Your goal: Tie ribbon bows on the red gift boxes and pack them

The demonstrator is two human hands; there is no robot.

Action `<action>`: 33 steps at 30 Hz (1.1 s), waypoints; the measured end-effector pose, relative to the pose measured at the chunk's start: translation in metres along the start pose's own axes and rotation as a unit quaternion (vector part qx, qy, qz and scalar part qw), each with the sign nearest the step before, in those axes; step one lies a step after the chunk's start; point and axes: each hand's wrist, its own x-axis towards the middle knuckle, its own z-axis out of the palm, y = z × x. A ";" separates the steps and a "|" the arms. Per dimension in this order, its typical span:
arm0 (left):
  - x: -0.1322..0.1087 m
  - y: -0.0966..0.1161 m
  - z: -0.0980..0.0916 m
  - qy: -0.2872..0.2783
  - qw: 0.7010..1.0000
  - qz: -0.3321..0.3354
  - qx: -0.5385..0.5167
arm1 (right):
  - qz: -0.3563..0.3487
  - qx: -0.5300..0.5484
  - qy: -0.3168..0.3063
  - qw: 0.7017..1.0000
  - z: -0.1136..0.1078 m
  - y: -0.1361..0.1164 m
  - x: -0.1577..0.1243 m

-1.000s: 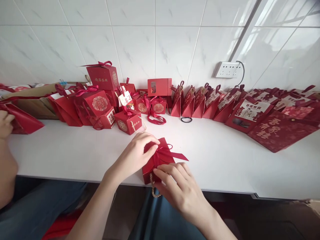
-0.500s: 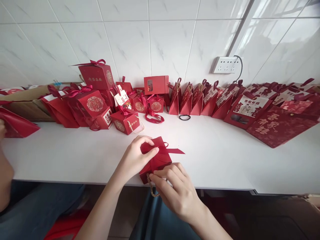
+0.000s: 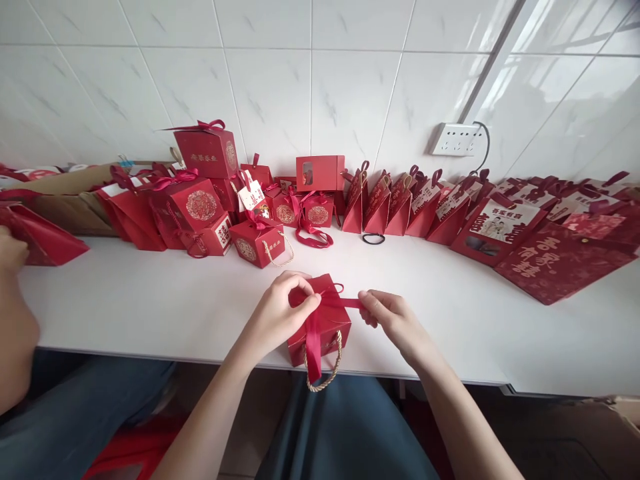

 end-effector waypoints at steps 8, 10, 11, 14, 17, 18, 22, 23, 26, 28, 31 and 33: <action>0.000 -0.003 0.001 0.004 1.000 0.000 0.009 | -0.045 0.025 -0.035 0.998 0.013 -0.008 -0.025; 0.001 -0.005 0.002 0.012 1.000 -0.005 0.008 | -0.059 0.029 -0.044 0.997 0.019 -0.007 -0.028; 0.001 -0.006 0.002 0.015 1.000 -0.006 0.007 | -0.063 0.032 -0.049 0.996 0.021 -0.007 -0.030; 0.001 -0.007 0.003 0.016 1.000 -0.011 0.005 | -0.062 0.039 -0.050 0.996 0.025 -0.003 -0.032; 0.001 -0.006 0.002 0.012 1.000 -0.017 0.003 | -0.064 0.034 -0.044 0.996 0.025 0.003 -0.032; 0.001 -0.006 0.002 0.010 1.000 -0.018 0.002 | -0.067 0.032 -0.047 0.996 0.025 0.005 -0.032; 0.001 -0.005 0.003 0.007 1.000 -0.021 -0.007 | -0.078 0.020 -0.067 0.994 0.021 0.006 -0.032; 0.001 -0.005 0.003 0.006 1.000 -0.023 -0.009 | -0.084 0.015 -0.073 0.994 0.020 0.005 -0.032; 0.000 -0.005 0.003 0.005 1.000 -0.028 -0.013 | -0.102 0.005 -0.087 0.991 0.016 0.005 -0.032; 0.000 -0.006 0.003 0.005 0.999 -0.031 -0.019 | -0.107 0.007 -0.101 0.989 0.011 0.008 -0.029; 0.000 -0.008 0.004 0.013 0.999 -0.019 -0.037 | -0.118 0.025 -0.056 0.991 0.000 0.015 -0.015; -0.001 -0.010 0.004 0.051 0.996 0.002 -0.070 | -0.120 0.041 0.016 0.992 -0.004 0.017 -0.001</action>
